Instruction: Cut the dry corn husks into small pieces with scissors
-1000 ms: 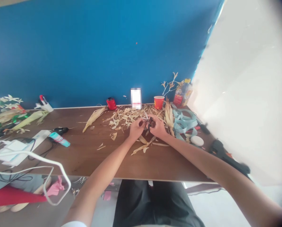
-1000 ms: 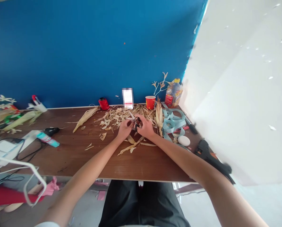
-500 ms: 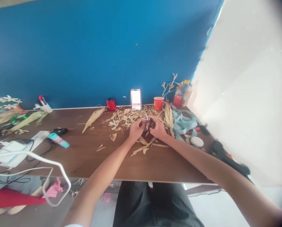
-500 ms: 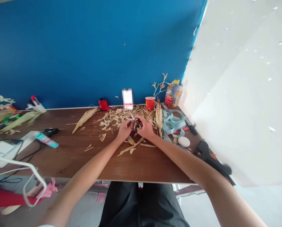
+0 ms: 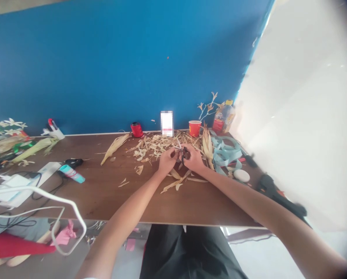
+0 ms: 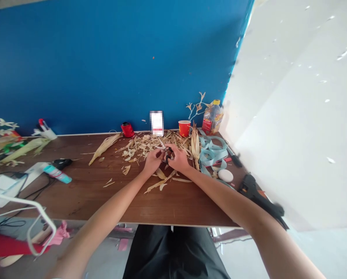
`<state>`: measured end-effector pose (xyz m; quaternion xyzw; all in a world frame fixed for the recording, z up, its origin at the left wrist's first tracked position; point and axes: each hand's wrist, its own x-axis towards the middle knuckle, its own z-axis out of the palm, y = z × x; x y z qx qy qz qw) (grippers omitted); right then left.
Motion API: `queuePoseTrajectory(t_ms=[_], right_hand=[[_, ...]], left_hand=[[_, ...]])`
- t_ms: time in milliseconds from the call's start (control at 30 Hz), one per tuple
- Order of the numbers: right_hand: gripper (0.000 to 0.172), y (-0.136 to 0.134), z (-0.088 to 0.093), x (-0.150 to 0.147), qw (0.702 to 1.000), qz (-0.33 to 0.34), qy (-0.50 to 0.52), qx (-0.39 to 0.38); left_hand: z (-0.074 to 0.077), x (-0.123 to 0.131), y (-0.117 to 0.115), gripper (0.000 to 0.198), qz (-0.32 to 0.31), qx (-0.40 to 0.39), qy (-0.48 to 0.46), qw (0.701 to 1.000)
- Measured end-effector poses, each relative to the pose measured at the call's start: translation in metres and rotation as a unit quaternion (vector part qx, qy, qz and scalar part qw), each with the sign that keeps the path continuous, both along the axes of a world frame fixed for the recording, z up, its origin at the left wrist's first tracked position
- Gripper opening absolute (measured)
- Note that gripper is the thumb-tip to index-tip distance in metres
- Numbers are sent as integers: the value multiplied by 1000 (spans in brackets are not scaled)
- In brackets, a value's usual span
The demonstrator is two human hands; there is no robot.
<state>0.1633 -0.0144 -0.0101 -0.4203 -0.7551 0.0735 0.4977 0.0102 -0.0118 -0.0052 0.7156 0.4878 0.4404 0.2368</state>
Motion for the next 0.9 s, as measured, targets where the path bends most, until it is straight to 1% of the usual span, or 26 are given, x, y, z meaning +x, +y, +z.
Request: queuePoseTrajectory(t_ms=[167, 400, 600, 900], right_hand=[[44, 0, -1, 0, 1000, -2, -7, 9], [42, 2, -3, 0, 1000, -5, -9, 25], [43, 1, -2, 1, 1000, 8, -17, 21], [48, 2, -3, 1, 999, 2, -30, 23]], left_hand=[[-2, 2, 2, 24, 4, -17, -20, 1000], [-5, 0, 3, 23, -11, -6, -17, 1000], [-5, -1, 5, 22, -3, -3, -13, 1000], [-5, -1, 5, 25, 13, -6, -5, 1000]])
